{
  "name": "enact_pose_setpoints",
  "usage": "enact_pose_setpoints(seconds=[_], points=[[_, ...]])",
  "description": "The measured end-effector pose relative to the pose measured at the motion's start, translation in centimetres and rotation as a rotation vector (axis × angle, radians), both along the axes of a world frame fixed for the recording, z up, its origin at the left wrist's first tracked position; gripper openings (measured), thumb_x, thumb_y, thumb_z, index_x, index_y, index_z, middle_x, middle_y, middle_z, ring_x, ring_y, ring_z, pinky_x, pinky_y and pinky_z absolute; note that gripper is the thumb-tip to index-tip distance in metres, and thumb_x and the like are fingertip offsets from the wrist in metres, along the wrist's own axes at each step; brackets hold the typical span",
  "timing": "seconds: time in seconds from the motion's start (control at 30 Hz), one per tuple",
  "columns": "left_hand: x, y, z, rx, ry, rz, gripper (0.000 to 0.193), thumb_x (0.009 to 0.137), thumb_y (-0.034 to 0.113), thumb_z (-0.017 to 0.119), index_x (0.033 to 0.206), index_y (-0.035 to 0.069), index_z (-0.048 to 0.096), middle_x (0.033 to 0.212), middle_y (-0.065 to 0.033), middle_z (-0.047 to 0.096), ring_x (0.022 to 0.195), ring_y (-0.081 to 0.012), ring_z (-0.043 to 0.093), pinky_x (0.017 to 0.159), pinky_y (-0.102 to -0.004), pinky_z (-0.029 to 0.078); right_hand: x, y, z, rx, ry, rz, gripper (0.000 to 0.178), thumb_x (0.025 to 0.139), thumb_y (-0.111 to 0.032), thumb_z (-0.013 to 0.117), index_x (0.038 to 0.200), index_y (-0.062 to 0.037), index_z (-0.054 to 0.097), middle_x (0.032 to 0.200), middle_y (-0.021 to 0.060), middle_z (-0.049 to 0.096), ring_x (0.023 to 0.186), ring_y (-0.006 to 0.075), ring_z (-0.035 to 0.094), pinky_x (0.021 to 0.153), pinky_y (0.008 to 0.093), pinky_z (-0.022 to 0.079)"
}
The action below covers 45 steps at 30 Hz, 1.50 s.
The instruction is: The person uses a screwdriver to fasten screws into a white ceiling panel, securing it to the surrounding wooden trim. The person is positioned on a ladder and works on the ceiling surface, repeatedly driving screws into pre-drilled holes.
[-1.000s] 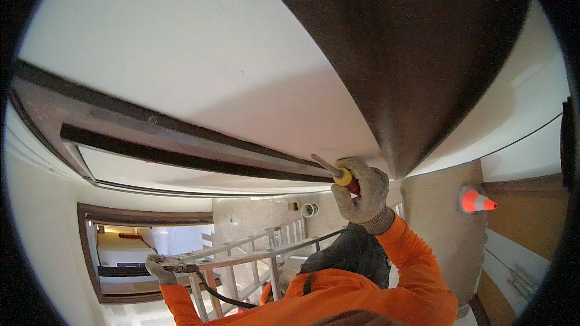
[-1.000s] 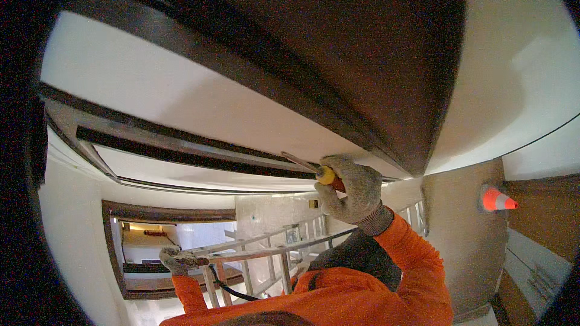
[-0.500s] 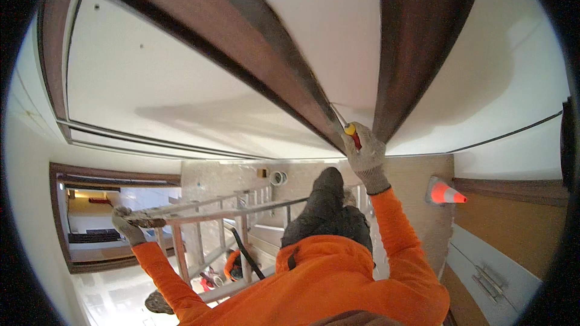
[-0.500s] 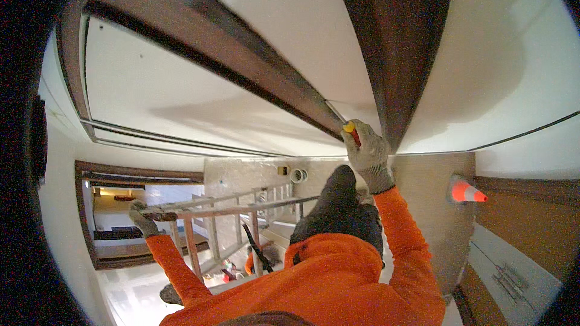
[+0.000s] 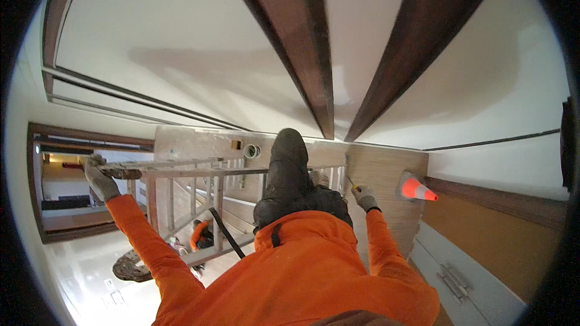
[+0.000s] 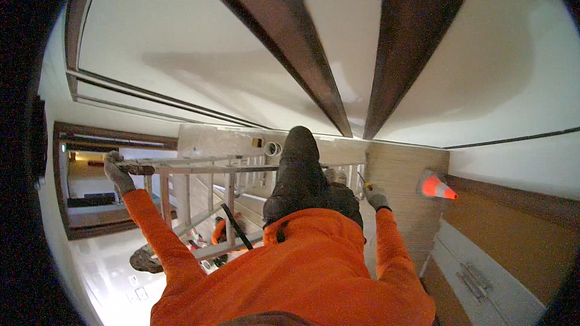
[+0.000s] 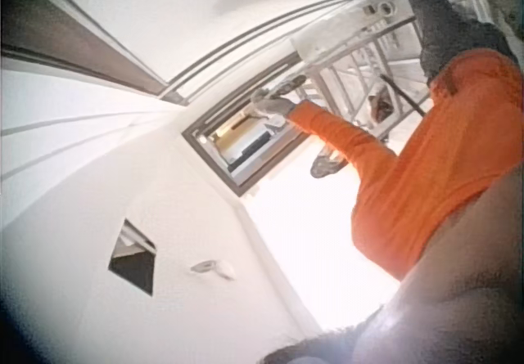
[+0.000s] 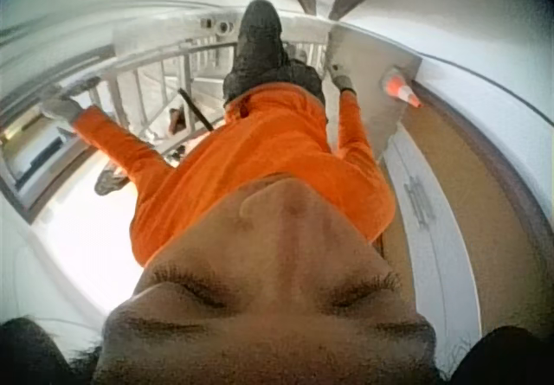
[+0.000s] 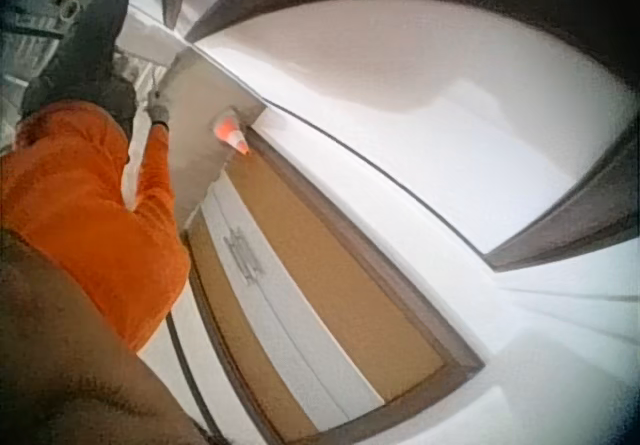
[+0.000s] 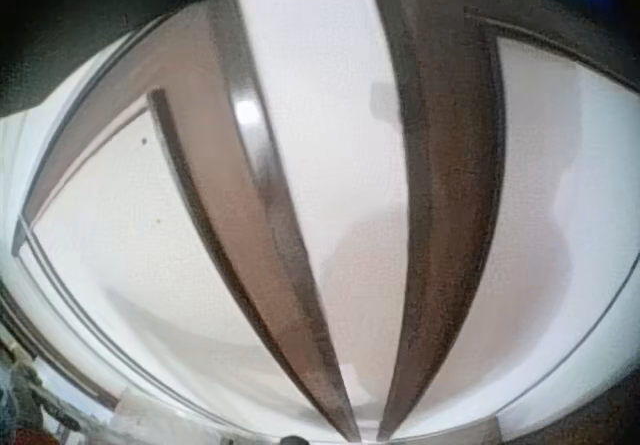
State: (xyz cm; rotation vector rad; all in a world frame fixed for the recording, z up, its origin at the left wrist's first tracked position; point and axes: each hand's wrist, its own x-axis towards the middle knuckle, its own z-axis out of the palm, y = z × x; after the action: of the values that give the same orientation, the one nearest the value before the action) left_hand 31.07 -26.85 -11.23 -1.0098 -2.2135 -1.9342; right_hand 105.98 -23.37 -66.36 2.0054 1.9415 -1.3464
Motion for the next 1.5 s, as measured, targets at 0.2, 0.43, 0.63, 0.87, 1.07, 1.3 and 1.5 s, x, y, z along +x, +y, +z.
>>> enact_pose_setpoints(seconds=[0.2,0.43,0.63,0.87,1.07,1.3,1.5], points=[[-1.7,1.5,-0.8,0.184,-0.147,0.059,0.017,0.095,0.019,0.053,0.087,0.008,0.063,0.083,-0.0018,0.058,0.076,-0.0158,0.056,0.073,-0.0319,0.047,0.4,1.1,3.0,0.03,0.012,-0.112,0.047,0.096,-0.046,0.059,0.105,-0.0015,0.071,0.098,0.0231,0.073,0.097,0.0415,0.069,0.081,0.0511,0.052],[0.3,1.6,-0.1,0.187,-0.12,0.083,0.016,0.089,0.013,0.052,0.08,0.006,0.064,0.077,-0.0015,0.056,0.072,-0.0143,0.053,0.069,-0.0289,0.043,-1.6,7.3,8.7,0.101,0.198,-0.098,0.043,0.095,-0.031,0.063,0.129,-0.0058,0.062,0.104,0.0225,0.073,0.099,0.0397,0.07,0.084,0.0507,0.053],[0.6,1.1,0.0,0.176,-0.079,0.114,0.02,0.09,0.014,0.049,0.081,0.005,0.064,0.079,-0.0019,0.057,0.073,-0.0147,0.05,0.072,-0.0289,0.042,-6.0,10.3,21.2,0.441,0.3,-0.009,0.057,0.091,-0.023,0.068,0.144,-0.0133,0.049,0.126,0.0202,0.066,0.109,0.0397,0.067,0.094,0.0489,0.053],[2.9,1.9,0.6,0.186,-0.076,0.16,0.024,0.089,0.014,0.047,0.085,0.003,0.068,0.08,-0.002,0.058,0.075,-0.0141,0.05,0.073,-0.0287,0.041,-11.6,14.5,38.4,0.895,0.334,0.023,0.046,0.088,-0.009,0.07,0.132,-0.0036,0.06,0.117,0.0203,0.07,0.106,0.0383,0.07,0.092,0.0452,0.056],[3.4,2.6,0.3,0.296,-0.025,0.191,0.028,0.088,0.011,0.046,0.091,0.0,0.072,0.085,-0.0045,0.063,0.082,-0.0166,0.056,0.077,-0.0294,0.044,-13.9,18.2,53.2,1.467,0.226,0.245,0.047,0.086,-0.01,0.075,0.131,-0.0073,0.065,0.115,0.0151,0.073,0.099,0.0317,0.074,0.083,0.0397,0.059],[18.8,8.2,3.3,0.694,0.258,0.178,0.023,0.094,0.007,0.054,0.103,-0.004,0.072,0.106,-0.0159,0.071,0.104,-0.0253,0.067,0.095,-0.0391,0.053,-17.9,17.4,65.6,1.901,-0.129,0.209,0.052,0.083,-0.011,0.079,0.133,-0.0102,0.066,0.117,0.011,0.075,0.093,0.0261,0.075,0.079,0.036,0.06],[29.3,20.6,7.1,0.537,0.18,-0.765,0.018,0.101,0.002,0.057,0.111,0.0,0.072,0.109,-0.0082,0.072,0.096,-0.0131,0.067,0.081,-0.0236,0.052,-21.6,17.8,69.6,1.911,-0.361,0.021,0.046,0.094,-0.033,0.073,0.134,-0.0118,0.066,0.117,0.0094,0.076,0.098,0.0233,0.077,0.081,0.036,0.063]])
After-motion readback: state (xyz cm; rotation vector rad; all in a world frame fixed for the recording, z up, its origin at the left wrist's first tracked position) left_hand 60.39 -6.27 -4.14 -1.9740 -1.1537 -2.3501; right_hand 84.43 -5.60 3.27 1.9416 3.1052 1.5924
